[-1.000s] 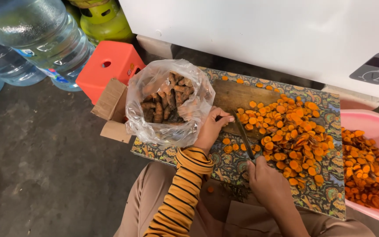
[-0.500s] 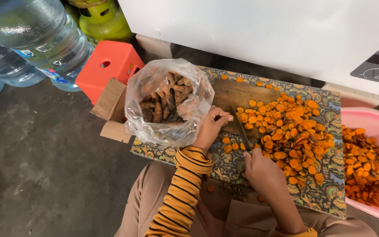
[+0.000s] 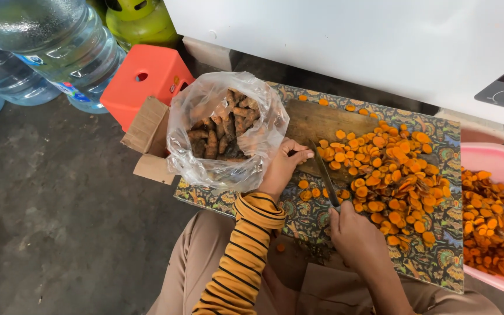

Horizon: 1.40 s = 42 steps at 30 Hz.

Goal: The person sits on the floor and slices orange root vegetables on a cutting board using a knife. The sliced pieces are placed into a pink basin.

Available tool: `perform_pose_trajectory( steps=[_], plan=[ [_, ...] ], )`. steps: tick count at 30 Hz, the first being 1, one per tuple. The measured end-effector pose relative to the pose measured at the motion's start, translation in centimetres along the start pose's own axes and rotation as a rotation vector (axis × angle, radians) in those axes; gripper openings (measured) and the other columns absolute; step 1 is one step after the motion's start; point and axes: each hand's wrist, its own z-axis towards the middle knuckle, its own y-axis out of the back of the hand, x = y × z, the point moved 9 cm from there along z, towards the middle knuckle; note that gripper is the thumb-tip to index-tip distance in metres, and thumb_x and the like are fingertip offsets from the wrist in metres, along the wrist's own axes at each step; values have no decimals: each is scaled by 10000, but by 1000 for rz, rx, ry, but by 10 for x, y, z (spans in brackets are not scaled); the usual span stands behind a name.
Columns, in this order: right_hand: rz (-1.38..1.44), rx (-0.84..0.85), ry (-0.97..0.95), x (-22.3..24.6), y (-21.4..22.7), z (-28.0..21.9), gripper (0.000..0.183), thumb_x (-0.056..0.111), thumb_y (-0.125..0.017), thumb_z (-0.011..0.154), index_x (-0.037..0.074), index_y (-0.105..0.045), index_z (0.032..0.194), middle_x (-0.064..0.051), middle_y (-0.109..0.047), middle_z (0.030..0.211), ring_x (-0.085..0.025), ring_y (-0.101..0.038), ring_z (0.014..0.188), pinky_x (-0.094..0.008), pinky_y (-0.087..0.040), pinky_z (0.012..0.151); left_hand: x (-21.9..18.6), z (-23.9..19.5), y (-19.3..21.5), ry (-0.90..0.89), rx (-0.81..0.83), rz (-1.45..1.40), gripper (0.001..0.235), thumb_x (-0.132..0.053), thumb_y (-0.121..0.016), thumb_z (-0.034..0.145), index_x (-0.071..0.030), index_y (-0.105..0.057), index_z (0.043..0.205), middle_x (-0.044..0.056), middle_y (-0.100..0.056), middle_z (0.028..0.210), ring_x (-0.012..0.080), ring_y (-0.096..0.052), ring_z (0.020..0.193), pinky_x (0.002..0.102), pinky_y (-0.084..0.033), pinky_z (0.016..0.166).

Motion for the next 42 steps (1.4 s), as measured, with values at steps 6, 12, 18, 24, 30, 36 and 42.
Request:
perform_pose_trajectory(
  steps=[6,12,18,24,30,36,42],
  plan=[
    [-35,17,58,8,-3,30,401,446,-308,1104,96,-501,1079,-71,-593,695,-268,-521,517,-408,-399,492,-11,-3,3,-114,-17,132,185,-255,-735,947,-157,-660,809,-16,-568,924,117,-569,880,263,-438,839],
    [2,-136,87,-1,-1,9,411,497,-284,1095,154,-453,941,-34,-515,604,-245,-503,487,-393,-357,465,-8,-6,1,-38,10,52,218,-243,-681,1000,-176,-594,812,-38,-547,860,87,-531,817,257,-442,790],
    [-20,-76,51,-2,-7,10,411,494,-283,1087,134,-470,1020,-116,-655,739,-374,-645,656,-490,-436,560,-5,-5,2,-74,19,75,300,-238,-673,1006,-191,-491,773,-49,-498,795,74,-508,794,266,-397,786],
    [-249,-238,219,9,-7,40,327,359,-346,1080,147,-513,896,55,-460,476,-68,-468,337,-194,-359,337,26,15,10,-134,-13,71,244,-222,-818,932,-13,-717,1005,118,-707,793,148,-647,792,311,-562,786],
    [8,-229,150,6,3,13,412,387,-305,1097,113,-532,890,-44,-512,486,-126,-471,342,-234,-393,350,15,6,10,-135,-28,49,199,-222,-775,973,-41,-713,1031,100,-714,797,121,-654,794,275,-556,783],
    [-6,-237,192,1,-4,15,421,415,-328,1088,113,-532,877,-54,-520,465,-129,-477,318,-240,-381,335,15,9,5,-144,-7,13,217,-199,-754,992,-6,-656,1004,149,-744,858,132,-640,806,275,-551,802],
    [-93,-210,222,13,1,24,374,362,-318,1091,127,-507,870,0,-484,458,-102,-476,323,-210,-391,339,14,12,9,-211,-7,79,210,-184,-783,959,-7,-672,933,118,-718,784,132,-653,770,282,-563,760]
  ],
)
